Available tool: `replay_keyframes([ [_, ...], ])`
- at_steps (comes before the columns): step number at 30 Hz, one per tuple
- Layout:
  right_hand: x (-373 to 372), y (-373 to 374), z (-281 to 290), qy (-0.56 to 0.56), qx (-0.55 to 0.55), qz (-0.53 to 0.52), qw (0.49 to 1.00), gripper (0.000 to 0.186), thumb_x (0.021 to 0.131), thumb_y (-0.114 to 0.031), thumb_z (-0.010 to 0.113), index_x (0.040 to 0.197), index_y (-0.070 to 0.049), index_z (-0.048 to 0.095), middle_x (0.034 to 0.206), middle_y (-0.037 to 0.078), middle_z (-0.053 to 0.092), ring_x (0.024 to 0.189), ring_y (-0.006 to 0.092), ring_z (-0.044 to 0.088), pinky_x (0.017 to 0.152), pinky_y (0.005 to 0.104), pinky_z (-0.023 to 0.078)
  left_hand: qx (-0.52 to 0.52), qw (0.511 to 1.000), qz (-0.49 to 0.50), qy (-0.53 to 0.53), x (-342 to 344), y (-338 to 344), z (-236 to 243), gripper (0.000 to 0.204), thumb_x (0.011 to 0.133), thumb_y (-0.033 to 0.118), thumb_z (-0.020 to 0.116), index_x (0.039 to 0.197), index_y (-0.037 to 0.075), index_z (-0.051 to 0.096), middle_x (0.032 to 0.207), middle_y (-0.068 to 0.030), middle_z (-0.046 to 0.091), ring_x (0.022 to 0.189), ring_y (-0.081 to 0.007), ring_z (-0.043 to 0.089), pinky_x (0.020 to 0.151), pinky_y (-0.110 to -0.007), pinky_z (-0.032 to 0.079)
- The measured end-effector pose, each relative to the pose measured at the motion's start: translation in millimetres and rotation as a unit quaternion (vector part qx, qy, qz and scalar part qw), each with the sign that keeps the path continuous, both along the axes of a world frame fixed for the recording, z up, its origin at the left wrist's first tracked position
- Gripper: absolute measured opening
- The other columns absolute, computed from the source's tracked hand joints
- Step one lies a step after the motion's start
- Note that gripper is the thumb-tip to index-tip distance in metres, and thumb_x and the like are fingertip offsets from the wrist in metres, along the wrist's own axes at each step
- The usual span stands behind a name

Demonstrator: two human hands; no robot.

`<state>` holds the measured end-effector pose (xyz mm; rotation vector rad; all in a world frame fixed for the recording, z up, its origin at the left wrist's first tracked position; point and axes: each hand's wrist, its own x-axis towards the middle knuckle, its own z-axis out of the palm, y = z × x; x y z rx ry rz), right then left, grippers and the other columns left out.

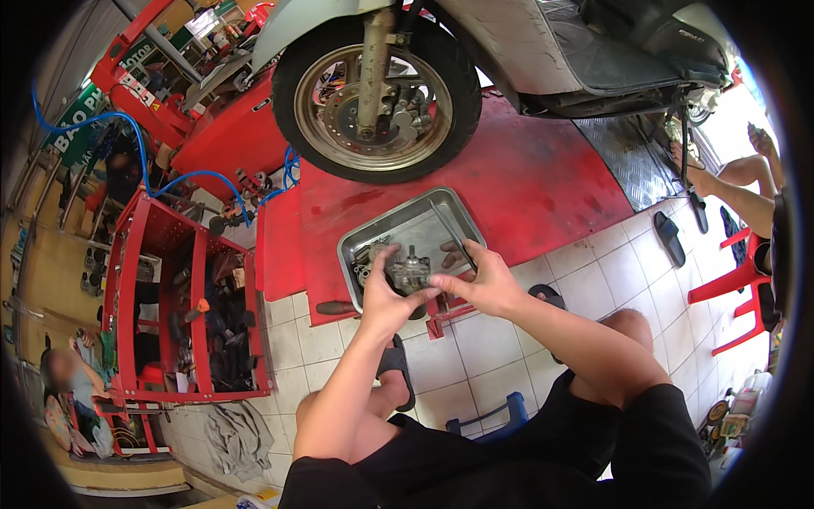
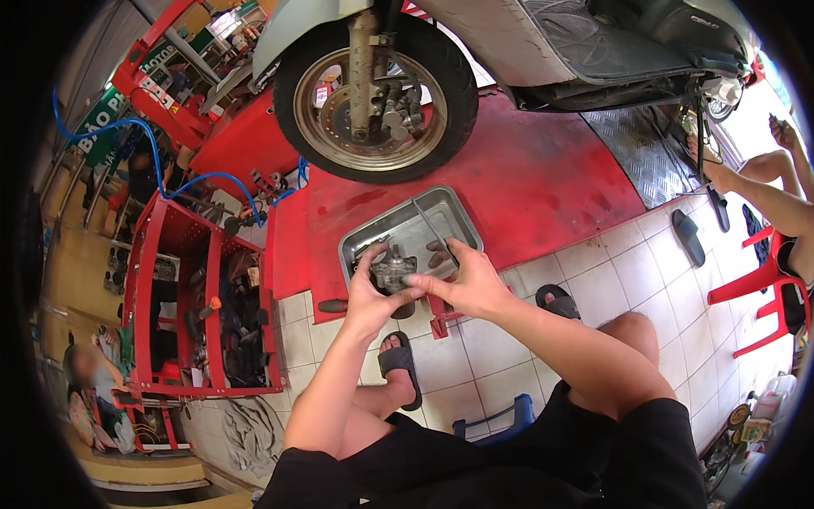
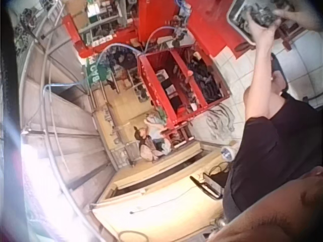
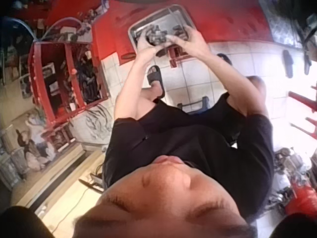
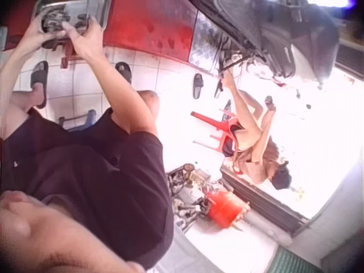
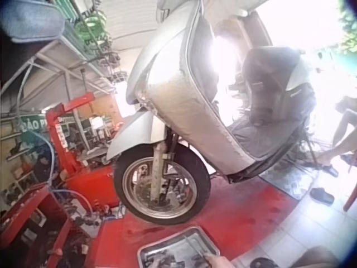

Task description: The person sits on a low stool in a workshop and uses a screwdriver to disassemble a small cylindrical motor component. They remove screws and separate the housing, placing the parts into a metal tray.

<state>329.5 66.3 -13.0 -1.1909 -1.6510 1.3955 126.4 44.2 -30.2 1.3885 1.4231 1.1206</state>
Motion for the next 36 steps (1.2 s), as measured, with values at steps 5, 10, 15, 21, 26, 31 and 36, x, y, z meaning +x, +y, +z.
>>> replay_keyframes([
  [5,-5,-8,2,-0.029,0.054,0.018,0.998,0.089,0.067,-0.052,0.086,0.125,0.007,0.053,0.106,0.02,0.067,0.077,0.0199,0.067,0.074,0.0339,0.053,0.045,0.991,-0.008,0.128,9,-15,18,0.089,0.064,0.004,0.084,0.139,0.002,0.037,0.109,-0.0198,0.068,0.1,-0.0305,0.069,0.088,-0.037,0.053],
  [10,-13,-11,-8,0.011,0.079,0.016,0.997,0.092,0.062,-0.051,0.089,0.123,0.008,0.054,0.102,0.02,0.068,0.086,0.0241,0.068,0.077,0.0354,0.053,0.042,0.986,-0.027,0.161,13,-17,20,0.094,0.065,-0.004,0.076,0.145,0.007,0.03,0.117,-0.0231,0.065,0.106,-0.0339,0.067,0.09,-0.038,0.053],
  [15,-15,-13,-9,-0.051,0.089,0.006,0.995,0.084,0.059,-0.049,0.091,0.113,0.008,0.06,0.092,0.019,0.068,0.085,0.0231,0.068,0.077,0.0361,0.053,0.045,0.965,-0.066,0.25,15,-21,23,0.108,0.065,-0.008,0.071,0.154,0.013,0.014,0.124,-0.0242,0.062,0.107,-0.0417,0.064,0.091,-0.043,0.053],
  [21,-11,-12,-14,-0.038,0.112,-0.032,0.993,0.075,0.057,-0.043,0.091,0.105,0.007,0.063,0.08,0.015,0.068,0.075,0.0208,0.068,0.071,0.0346,0.053,0.045,0.97,-0.072,0.227,19,-18,25,0.113,0.064,-0.006,0.074,0.155,0.012,0.009,0.127,-0.0244,0.06,0.108,-0.0427,0.063,0.092,-0.044,0.053],
  [26,-9,-15,11,-0.043,0.105,-0.038,0.993,0.071,0.057,-0.039,0.089,0.105,0.006,0.064,0.078,0.013,0.069,0.073,0.0185,0.068,0.069,0.0337,0.054,0.063,0.984,-0.041,0.161,28,-17,25,0.113,0.06,-0.001,0.081,0.153,0.007,0.016,0.124,-0.0201,0.064,0.111,-0.0332,0.065,0.093,-0.038,0.052],
  [31,-5,-10,8,-0.034,0.117,-0.057,0.991,0.074,0.057,-0.037,0.09,0.11,0.007,0.063,0.084,0.015,0.07,0.076,0.0174,0.069,0.069,0.0325,0.054,0.116,0.987,-0.018,0.113,34,-16,16,0.098,0.063,0.004,0.083,0.146,0.002,0.031,0.117,-0.0179,0.067,0.106,-0.0275,0.067,0.092,-0.036,0.052],
  [36,-7,-5,-5,0.064,0.121,-0.069,0.988,0.079,0.059,-0.037,0.09,0.115,0.01,0.061,0.09,0.016,0.07,0.082,0.0149,0.068,0.071,0.0307,0.054,0.008,0.995,-0.081,0.049,28,-12,-10,0.054,0.067,0.012,0.08,0.114,-0.004,0.058,0.091,-0.0168,0.071,0.081,-0.025,0.071,0.074,-0.036,0.055],
])
